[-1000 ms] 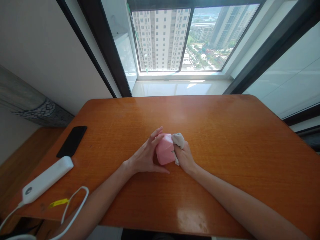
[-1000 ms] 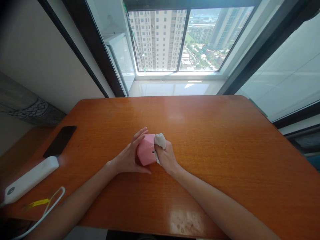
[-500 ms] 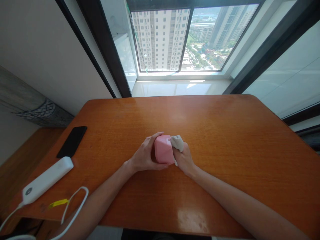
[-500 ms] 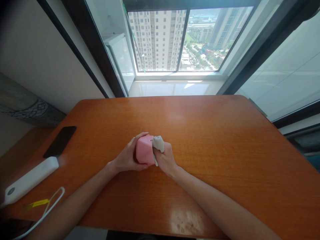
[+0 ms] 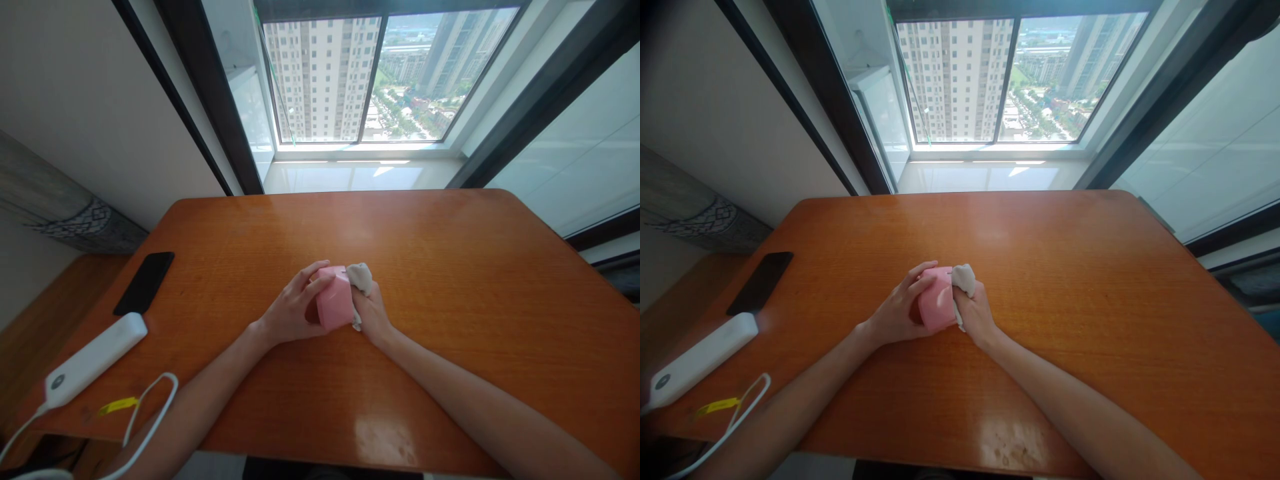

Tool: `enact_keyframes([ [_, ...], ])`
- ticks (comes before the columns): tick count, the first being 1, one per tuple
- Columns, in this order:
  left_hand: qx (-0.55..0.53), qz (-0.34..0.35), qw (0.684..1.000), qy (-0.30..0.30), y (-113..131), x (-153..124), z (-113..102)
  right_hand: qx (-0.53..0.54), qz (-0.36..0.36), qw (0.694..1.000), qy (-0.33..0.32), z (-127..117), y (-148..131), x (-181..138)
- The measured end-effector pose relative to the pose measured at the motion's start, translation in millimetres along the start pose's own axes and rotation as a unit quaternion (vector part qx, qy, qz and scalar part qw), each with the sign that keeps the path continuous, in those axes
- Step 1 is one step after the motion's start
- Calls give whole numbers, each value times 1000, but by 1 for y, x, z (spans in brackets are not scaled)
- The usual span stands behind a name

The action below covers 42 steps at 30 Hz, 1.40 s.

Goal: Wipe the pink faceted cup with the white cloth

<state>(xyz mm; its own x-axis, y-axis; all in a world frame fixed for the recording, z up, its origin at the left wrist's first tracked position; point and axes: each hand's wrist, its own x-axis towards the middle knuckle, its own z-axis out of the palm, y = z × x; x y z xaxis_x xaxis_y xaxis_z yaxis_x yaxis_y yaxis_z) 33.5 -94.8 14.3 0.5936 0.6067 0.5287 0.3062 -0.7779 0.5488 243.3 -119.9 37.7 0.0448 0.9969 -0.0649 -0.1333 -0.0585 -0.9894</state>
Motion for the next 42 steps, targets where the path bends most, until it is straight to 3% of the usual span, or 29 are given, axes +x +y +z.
enact_keyframes([
  [7, -84, -90, 992, 7, 7, 3, -7, -56, -68, 995, -36, 0, -1, -7],
  [11, -82, -146, 986, -23, 5, -1, -6, -53, -58, 996, -31, 0, 0, -7],
  [19, -5, 15, 1000, -18, -2, -2, 3, 77, 17, 997, 9, -1, 5, 1],
  [29, 86, 18, 996, 28, 1, 0, -3, 50, 11, 999, 11, 0, 2, 2],
  [42, 134, 34, 989, 42, 2, 0, -2, 38, -5, 999, 11, -2, 3, 1],
])
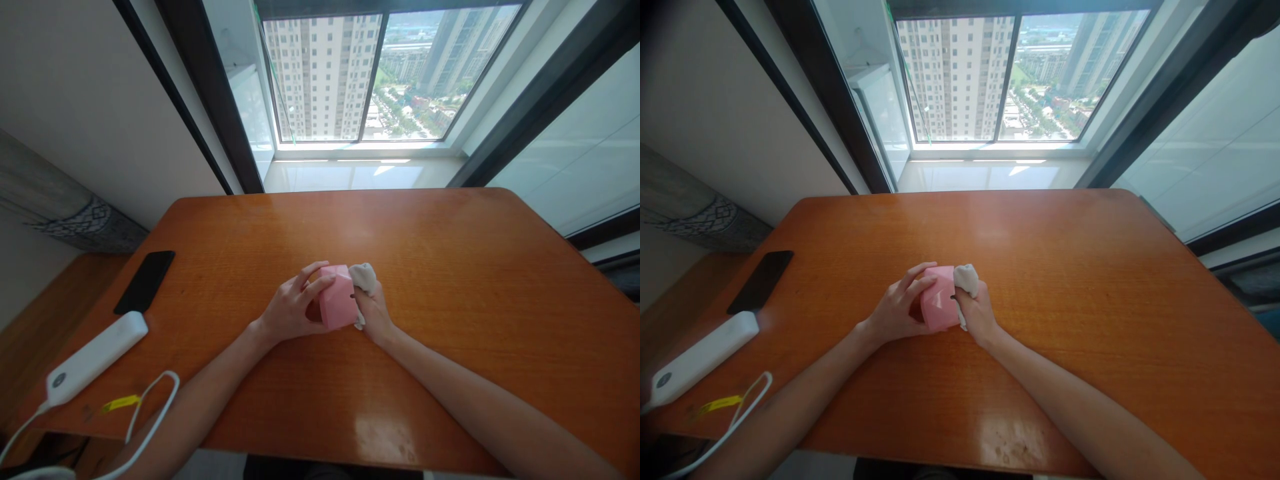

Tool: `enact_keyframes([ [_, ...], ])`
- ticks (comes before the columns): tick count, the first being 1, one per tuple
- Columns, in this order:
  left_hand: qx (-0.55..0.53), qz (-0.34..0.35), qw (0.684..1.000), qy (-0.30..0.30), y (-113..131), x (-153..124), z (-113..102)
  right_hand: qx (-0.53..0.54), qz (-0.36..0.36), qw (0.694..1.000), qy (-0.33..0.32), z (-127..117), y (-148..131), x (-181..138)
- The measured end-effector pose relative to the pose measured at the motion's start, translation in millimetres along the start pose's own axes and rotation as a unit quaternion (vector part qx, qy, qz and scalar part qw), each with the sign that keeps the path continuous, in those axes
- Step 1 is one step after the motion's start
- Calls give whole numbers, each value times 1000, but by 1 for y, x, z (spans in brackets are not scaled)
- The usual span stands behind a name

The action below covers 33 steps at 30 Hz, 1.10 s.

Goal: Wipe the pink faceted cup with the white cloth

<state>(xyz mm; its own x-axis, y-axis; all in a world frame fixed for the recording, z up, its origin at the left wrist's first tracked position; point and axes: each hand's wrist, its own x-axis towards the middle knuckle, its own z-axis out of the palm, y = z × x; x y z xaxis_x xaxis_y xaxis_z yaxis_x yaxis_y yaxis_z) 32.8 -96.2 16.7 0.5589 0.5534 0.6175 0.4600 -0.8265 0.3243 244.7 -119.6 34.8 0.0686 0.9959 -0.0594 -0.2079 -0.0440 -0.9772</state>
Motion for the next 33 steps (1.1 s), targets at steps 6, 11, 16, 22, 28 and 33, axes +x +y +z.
enact_keyframes([
  [6, 5, 5, 1000, -1, -2, -1, 3, 0, 0, 1000, -8, -1, 3, 0],
  [11, 4, 6, 1000, -1, -3, -2, 3, 2, -2, 1000, -19, -1, 5, 0],
  [16, 10, 11, 1000, 0, -3, -2, 3, 0, 1, 1000, -15, -1, 1, -1],
  [22, 9, 17, 1000, 1, -3, -1, 3, -5, 5, 1000, -5, 1, -1, -1],
  [28, 15, 13, 1000, -2, -3, -2, 2, -14, 19, 1000, 5, 1, 1, -1],
  [33, 16, 16, 1000, -3, -3, -2, 2, -16, 15, 1000, 1, -1, 3, 0],
])
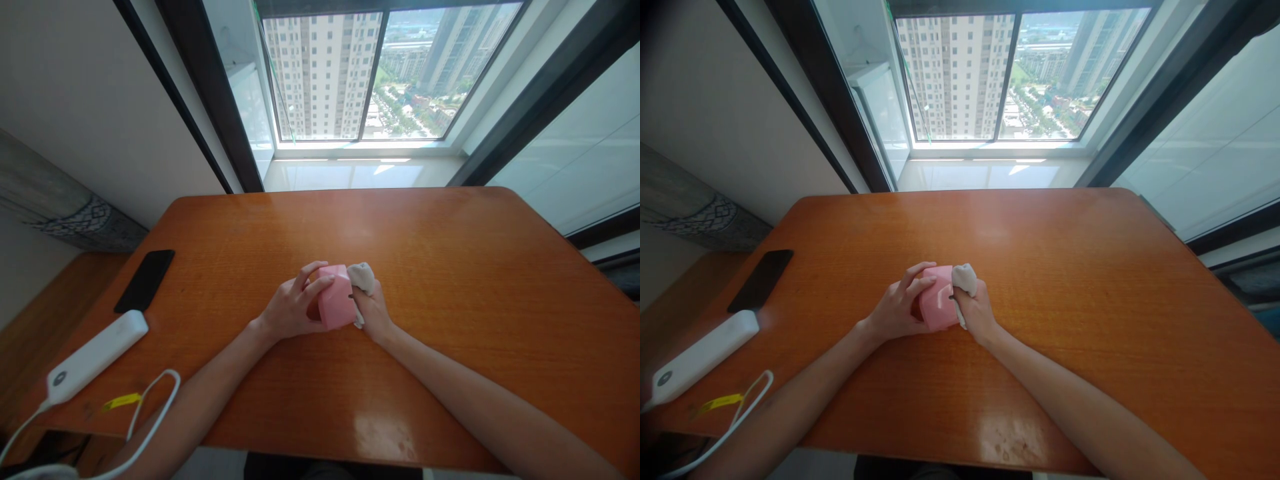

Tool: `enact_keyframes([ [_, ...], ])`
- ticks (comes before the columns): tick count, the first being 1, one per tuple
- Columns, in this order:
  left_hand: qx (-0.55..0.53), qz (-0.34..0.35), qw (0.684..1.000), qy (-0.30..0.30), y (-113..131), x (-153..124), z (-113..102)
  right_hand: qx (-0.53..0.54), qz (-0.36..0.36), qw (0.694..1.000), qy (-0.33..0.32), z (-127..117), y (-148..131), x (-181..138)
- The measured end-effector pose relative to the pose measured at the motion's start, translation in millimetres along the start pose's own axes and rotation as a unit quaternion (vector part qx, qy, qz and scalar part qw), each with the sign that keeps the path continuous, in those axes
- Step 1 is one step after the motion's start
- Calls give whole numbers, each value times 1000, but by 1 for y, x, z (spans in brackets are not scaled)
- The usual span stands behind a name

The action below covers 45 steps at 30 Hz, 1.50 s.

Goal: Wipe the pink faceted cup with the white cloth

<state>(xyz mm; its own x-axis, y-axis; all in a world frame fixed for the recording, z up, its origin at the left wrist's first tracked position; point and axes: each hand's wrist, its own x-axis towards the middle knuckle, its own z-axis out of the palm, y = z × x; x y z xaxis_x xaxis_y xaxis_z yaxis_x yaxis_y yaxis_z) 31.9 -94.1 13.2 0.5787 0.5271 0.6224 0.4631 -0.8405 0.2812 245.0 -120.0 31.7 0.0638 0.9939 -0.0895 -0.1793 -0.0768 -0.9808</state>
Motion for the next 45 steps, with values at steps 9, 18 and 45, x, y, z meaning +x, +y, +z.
enact_keyframes([
  [9, -2, 1, 1000, 4, 1, 1, 1, 1, -6, 1000, -8, 1, -1, -1],
  [18, -1, -8, 1000, -2, 0, 0, 1, -10, 0, 1000, 0, 1, -4, -1],
  [45, -17, -9, 1000, -6, -2, -2, 3, -3, 3, 1000, -1, 1, -2, -1],
])
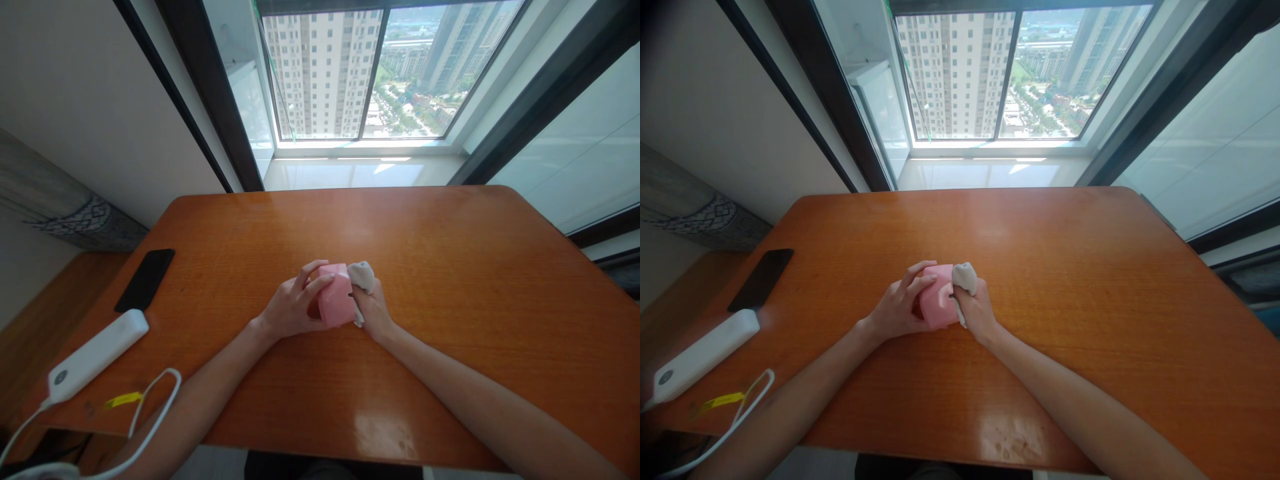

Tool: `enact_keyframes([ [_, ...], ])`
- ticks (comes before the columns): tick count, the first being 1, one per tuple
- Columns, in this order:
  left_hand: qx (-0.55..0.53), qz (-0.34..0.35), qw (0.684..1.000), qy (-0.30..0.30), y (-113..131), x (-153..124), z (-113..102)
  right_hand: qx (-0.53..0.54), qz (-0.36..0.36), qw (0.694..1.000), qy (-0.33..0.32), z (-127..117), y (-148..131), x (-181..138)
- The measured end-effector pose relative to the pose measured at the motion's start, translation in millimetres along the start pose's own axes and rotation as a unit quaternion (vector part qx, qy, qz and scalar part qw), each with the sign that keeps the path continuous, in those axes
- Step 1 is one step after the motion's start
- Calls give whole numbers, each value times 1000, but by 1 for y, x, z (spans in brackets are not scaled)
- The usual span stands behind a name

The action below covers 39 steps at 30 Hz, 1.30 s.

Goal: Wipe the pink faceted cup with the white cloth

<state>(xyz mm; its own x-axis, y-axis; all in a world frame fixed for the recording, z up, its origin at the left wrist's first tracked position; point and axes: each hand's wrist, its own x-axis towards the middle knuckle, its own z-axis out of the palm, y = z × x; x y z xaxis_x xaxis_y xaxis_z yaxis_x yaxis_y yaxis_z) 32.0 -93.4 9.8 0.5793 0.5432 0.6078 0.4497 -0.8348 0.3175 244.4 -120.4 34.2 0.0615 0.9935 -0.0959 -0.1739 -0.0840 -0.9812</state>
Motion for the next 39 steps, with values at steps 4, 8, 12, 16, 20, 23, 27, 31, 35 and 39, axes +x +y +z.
enact_keyframes([
  [4, 0, -3, 1000, -2, 0, 0, 0, 3, -4, 1000, -5, 0, 0, 0],
  [8, -2, 1, 1000, 0, 0, 0, 0, -6, 0, 1000, -3, -1, 0, 1],
  [12, -8, -9, 1000, -6, 1, 0, 0, -7, -1, 1000, -4, 0, -1, 1],
  [16, -8, -21, 1000, -18, 2, 0, -1, -10, -8, 1000, -3, 1, -1, 0],
  [20, -4, -15, 1000, -18, 2, 2, -2, -6, -12, 1000, 0, 1, -2, 0],
  [23, -11, -20, 999, -22, 3, 4, -2, 3, -5, 1000, 6, 2, -1, 2],
  [27, -24, -39, 998, -41, 4, 4, -2, 22, 10, 1000, 12, 3, 0, 4],
  [31, -37, -48, 997, -49, 3, 4, -1, 15, 8, 1000, 11, 3, 2, 5],
  [35, -45, -57, 996, -59, 2, 2, 0, 6, -1, 1000, 12, 2, 5, 6],
  [39, -50, -60, 995, -68, 1, 1, 1, 9, -5, 1000, 11, 2, 6, 7],
])
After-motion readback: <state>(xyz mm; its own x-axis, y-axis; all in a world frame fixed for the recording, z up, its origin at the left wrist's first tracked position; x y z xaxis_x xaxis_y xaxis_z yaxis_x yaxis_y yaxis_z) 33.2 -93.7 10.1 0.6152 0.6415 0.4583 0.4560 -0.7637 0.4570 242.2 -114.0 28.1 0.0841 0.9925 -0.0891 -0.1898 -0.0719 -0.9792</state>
